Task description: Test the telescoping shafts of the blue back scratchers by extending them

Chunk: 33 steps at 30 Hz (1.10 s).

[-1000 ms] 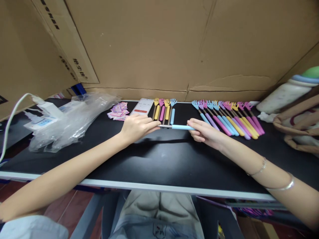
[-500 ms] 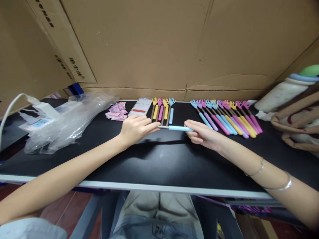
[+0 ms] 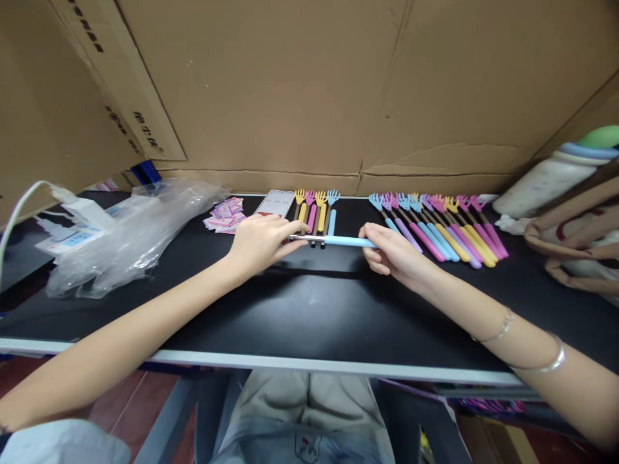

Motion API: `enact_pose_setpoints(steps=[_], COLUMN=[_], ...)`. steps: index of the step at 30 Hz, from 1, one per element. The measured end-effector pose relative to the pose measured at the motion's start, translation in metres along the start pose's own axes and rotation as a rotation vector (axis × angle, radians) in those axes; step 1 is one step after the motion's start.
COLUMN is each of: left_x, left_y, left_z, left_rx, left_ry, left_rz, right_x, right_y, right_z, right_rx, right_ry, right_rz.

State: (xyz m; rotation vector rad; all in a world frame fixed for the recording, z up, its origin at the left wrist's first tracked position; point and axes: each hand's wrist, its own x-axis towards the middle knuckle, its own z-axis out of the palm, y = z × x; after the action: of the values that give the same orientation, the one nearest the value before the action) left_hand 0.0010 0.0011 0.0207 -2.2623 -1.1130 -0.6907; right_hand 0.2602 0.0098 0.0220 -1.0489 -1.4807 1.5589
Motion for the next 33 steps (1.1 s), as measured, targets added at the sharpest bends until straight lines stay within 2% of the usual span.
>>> enact_pose_setpoints(steps=[3,10,16,22,29,33], left_x=[0.001,0.000,0.000,-0.001,-0.003,-0.005], left_y=[-0.006,-0.010,-0.010,-0.010,-0.010,-0.007], left_z=[-0.004,-0.005,-0.006,-0.005,0.003,0.007], left_rx=[-0.011,-0.074,-0.129,-0.174,-0.252,-0.256], left_ry=[-0.023,0.015,-0.051,-0.082,-0.103,-0.046], left_rz=[-0.030,-0.072,-0.125,-0.094,-0.111,-0.101], right_x=[0.001,0.005,0.006,0.004,0.005,0.005], right_y=[-0.001,-0.008,-0.018,-0.006,0.005,0.004], right_z=[-0.004,-0.023,-0.041,-0.025,-0.014,-0.015], right_rx=[-0.023,-0.164,-0.320,-0.304,-0.291,-0.322], right_ry=[0.016,0.030,-0.069,-0.145,-0.050,-0.016], right_rz=[-0.022,-0.015,-0.023,-0.075,-0.070,-0.108])
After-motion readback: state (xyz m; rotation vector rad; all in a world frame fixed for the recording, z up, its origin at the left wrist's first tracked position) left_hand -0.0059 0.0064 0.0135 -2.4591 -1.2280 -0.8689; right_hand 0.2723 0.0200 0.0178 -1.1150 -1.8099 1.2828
